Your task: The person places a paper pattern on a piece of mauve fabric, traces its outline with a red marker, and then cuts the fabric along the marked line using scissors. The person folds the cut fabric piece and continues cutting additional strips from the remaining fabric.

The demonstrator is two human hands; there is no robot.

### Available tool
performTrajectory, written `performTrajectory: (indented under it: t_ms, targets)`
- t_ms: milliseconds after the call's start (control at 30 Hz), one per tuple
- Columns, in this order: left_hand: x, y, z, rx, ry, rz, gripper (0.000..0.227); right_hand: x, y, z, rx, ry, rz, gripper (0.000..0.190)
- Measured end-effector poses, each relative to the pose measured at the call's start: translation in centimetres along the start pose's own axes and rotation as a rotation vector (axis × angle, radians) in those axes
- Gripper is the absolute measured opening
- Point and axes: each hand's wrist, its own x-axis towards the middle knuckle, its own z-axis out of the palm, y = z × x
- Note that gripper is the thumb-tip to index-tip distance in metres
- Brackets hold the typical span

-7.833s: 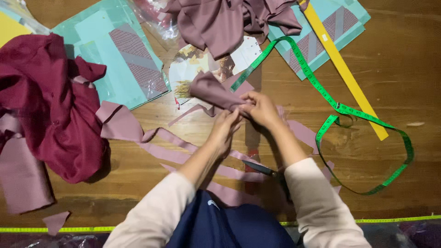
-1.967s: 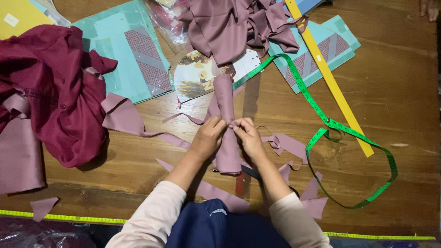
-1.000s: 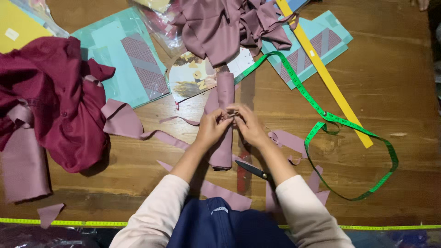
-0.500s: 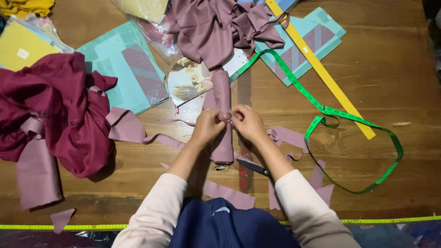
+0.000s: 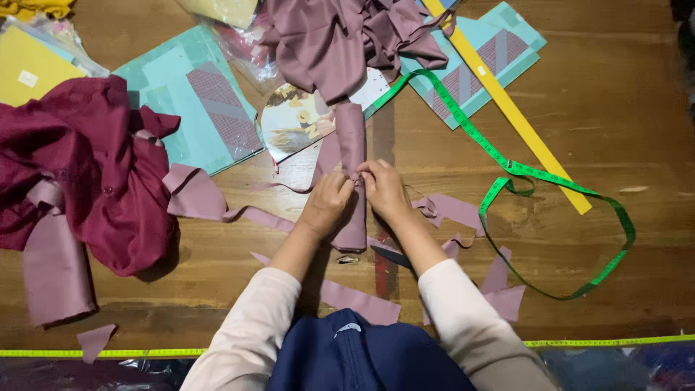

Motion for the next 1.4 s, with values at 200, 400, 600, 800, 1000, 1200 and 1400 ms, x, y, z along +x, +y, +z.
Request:
performTrajectory:
  t_ms: [200, 400, 600, 800, 1000, 1200, 1400]
  targets:
    - [-2.9, -0.8, -5.8, -0.123, -0.090, -0.243, 0.009, -1.7, -8.2, -0.8, -0.045, -0.073, 0.408, 0.047]
    - [-18.8, -13.4, -18.9, 0.250, 0.293, -0.636, 0.026, -0.4, -4.2, 2.0, 0.142, 0.162, 0.371, 0.075]
    - [-36.3, -27.6, -31.1, 0.519, 0.148, -1.516, 0.055, 3.0, -6.5, 2.5, 0.437, 0.304, 0.330, 0.067]
    - [-47.7, -36.0, -26.1, -0.266, 0.168, -2.004, 0.095, 3.8, -27.0, 7.4, 0.472, -0.022, 0.258, 0.066]
    - [-42.4, -31.8, -25.5, -0.379, 0.309, -1.946, 0.086, 4.3, -36.6, 20.9, 0.582, -0.340, 0.103, 0.077]
    - [-34.9, -25.6, -32.6, -0.760, 0.419, -1.791, 0.072, 4.6, -39.9, 31.9, 0.310, -0.459, -0.284, 0.060]
    - [-23.9, -17.1, -44.7, -0.189, -0.509, -1.508, 0.054, 4.0, -40.9, 28.3, 0.032, -0.500, -0.460, 0.096]
